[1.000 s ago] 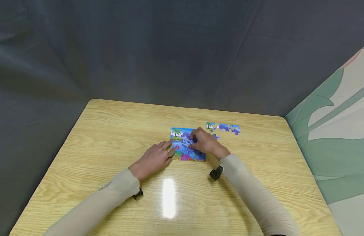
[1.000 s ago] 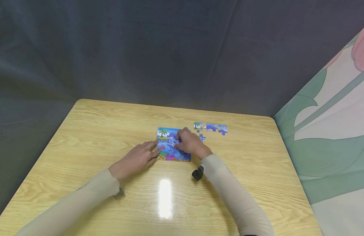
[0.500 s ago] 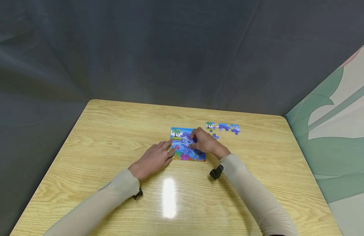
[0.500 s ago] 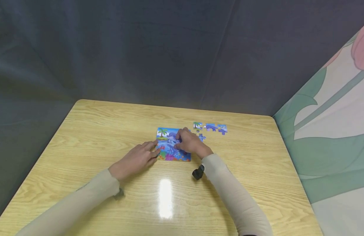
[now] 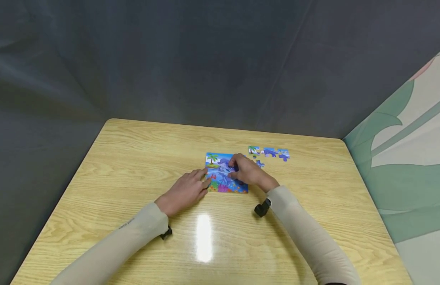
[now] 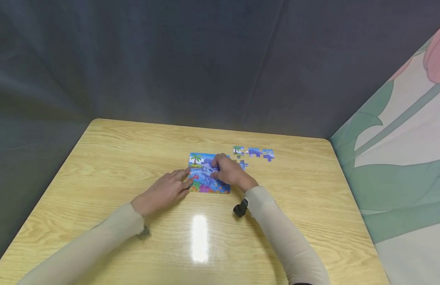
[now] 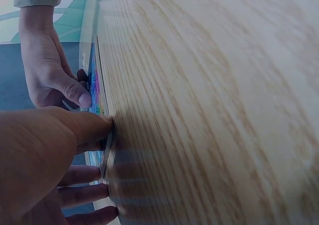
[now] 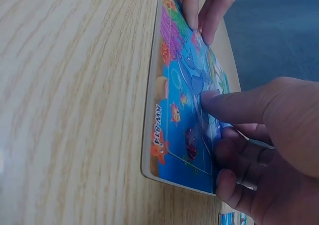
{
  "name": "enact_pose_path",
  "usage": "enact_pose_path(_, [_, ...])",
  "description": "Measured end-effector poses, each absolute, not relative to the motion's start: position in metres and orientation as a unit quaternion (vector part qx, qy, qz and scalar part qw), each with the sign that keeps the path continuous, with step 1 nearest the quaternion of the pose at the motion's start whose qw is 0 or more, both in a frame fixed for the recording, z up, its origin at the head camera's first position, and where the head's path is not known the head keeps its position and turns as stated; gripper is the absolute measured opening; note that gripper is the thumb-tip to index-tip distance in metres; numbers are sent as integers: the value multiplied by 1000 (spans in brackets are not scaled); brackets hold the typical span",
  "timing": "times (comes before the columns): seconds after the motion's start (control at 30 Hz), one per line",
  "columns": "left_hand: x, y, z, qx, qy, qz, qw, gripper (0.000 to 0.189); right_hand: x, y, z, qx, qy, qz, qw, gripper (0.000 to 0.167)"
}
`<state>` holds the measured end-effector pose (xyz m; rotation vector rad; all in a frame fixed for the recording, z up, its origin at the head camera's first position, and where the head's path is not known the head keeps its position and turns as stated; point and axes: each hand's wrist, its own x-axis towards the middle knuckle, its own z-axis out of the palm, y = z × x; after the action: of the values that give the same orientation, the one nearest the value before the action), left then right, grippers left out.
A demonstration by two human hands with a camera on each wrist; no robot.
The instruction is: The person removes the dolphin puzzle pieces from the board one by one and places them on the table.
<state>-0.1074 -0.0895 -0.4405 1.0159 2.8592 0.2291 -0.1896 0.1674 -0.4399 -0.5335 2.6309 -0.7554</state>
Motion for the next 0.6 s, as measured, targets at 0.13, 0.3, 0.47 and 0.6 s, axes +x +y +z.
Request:
enact_pose_path(0.13, [-108, -91, -440, 334, 939, 75, 44, 45, -191, 166, -439, -200, 924, -270, 182, 36])
enact_pose_path(0.3, [-109, -90, -441, 334, 938, 77, 42, 45, -191, 161, -436, -189, 930, -247, 196, 49])
enact_pose_path(0.47, [-109, -89, -441, 333, 939, 78, 45, 45, -192, 158, -433, -174, 933, -234, 210, 50])
enact_pose_path(0.6, [-108, -88, -441, 336, 938, 77, 41, 45, -193, 159, -433, -167, 927, -251, 222, 47])
